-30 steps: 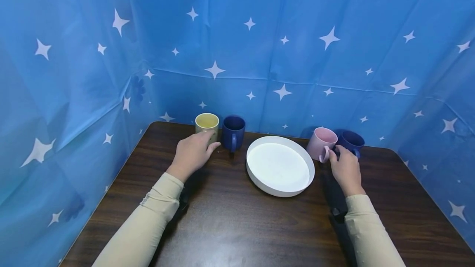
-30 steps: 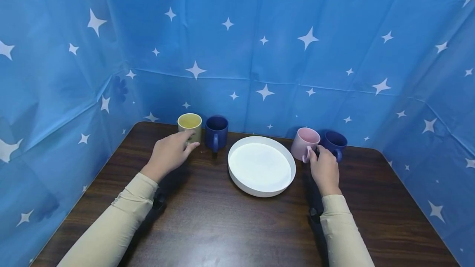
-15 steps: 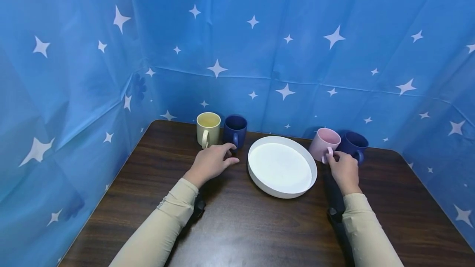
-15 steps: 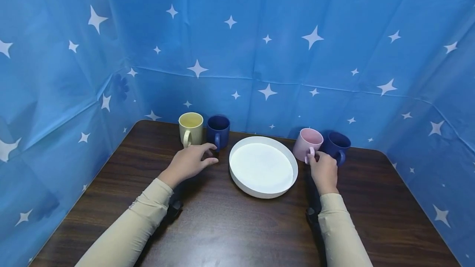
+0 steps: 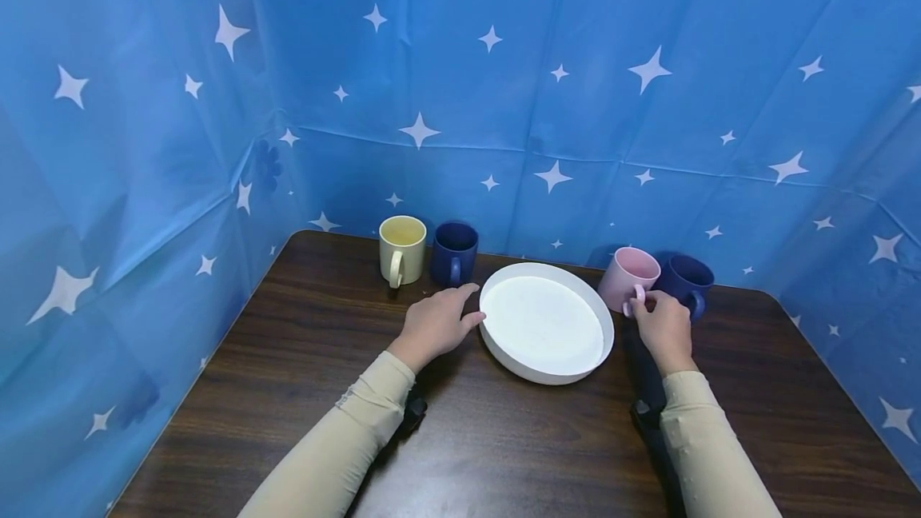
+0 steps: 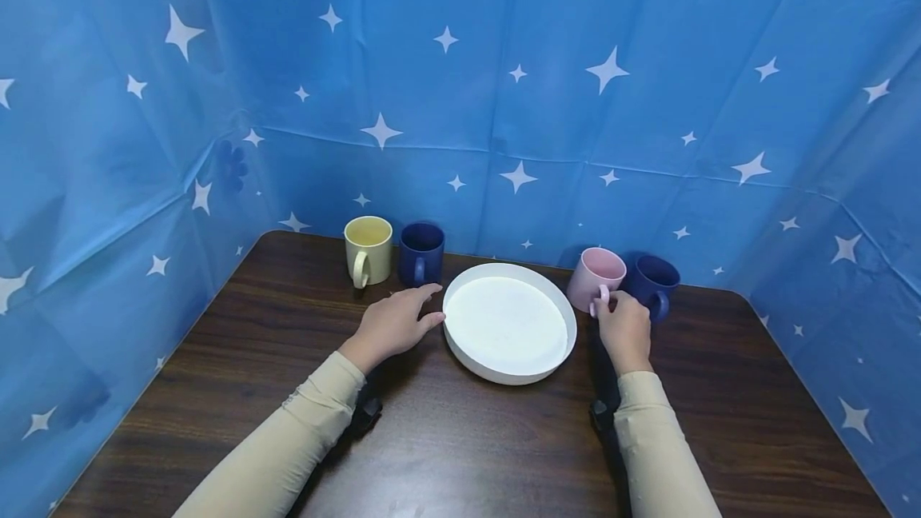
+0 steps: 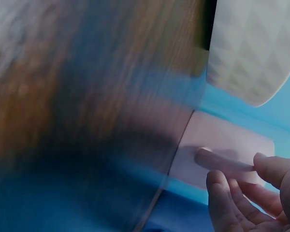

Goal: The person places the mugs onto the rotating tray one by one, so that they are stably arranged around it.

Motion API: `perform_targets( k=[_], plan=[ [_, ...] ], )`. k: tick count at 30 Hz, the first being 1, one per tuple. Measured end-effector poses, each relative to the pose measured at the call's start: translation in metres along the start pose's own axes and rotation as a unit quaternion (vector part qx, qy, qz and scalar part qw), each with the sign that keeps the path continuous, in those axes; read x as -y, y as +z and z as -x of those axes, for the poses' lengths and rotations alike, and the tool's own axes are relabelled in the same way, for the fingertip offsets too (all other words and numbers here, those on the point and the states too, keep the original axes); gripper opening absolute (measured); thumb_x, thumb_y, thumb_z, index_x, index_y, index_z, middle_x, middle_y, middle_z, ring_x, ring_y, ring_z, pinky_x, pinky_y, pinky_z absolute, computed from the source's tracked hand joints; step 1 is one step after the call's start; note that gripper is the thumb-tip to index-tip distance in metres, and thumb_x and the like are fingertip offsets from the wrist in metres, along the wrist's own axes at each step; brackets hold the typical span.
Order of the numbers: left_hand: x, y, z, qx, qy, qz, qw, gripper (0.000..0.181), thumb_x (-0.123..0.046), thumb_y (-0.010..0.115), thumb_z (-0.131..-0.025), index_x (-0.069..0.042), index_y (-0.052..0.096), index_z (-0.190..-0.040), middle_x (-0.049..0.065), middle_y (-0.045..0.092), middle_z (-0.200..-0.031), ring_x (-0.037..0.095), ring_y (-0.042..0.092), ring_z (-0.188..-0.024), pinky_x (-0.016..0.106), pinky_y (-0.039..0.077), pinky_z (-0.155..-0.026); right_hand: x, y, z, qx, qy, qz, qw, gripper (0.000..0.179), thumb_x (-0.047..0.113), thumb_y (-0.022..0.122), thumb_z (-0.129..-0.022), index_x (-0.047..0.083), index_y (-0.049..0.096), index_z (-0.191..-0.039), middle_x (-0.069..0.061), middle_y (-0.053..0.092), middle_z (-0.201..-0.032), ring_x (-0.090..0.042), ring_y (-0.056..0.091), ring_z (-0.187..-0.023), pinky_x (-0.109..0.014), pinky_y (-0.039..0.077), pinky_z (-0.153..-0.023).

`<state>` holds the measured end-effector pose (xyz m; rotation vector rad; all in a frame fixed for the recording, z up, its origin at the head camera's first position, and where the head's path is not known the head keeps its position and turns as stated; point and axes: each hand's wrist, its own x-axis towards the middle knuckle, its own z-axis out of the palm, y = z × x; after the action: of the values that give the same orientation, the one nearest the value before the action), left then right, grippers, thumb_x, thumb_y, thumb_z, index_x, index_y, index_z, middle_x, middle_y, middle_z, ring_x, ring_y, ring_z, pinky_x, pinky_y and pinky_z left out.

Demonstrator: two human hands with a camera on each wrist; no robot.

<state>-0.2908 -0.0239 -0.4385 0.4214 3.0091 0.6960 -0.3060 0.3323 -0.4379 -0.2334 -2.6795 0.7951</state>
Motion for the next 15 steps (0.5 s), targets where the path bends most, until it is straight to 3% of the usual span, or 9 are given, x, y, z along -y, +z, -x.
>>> perform_targets(
  k=[10, 15],
  plan=[
    [-0.007, 0.011, -0.005, 0.029, -0.011, -0.013, 0.9994, 0.057, -0.046, 0.059, -0.101, -0.018, 0.050, -0.150, 0.008, 0.058, -0.145, 0.029, 0.058, -0.129, 0.057, 0.051, -0.095, -0.002, 0.001, -0.002, 0.011, 0.001, -0.014, 0.9998, 0.034, 0.017, 0.063, -0.102, -0.012, 0.066, -0.120, -0.026, 0.069, -0.092, -0.034, 0.061, -0.076, -0.041, 0.055, -0.065],
    [-0.007, 0.011, -0.005, 0.026, -0.011, -0.016, 0.9995, 0.056, -0.044, 0.060, -0.101, -0.017, 0.051, -0.149, 0.009, 0.059, -0.143, 0.029, 0.059, -0.128, 0.056, 0.051, -0.094, -0.002, 0.001, -0.003, 0.018, 0.006, -0.024, 0.9995, 0.033, 0.016, 0.062, -0.102, -0.012, 0.066, -0.118, -0.025, 0.069, -0.092, -0.033, 0.061, -0.078, -0.039, 0.055, -0.066]
  ],
)
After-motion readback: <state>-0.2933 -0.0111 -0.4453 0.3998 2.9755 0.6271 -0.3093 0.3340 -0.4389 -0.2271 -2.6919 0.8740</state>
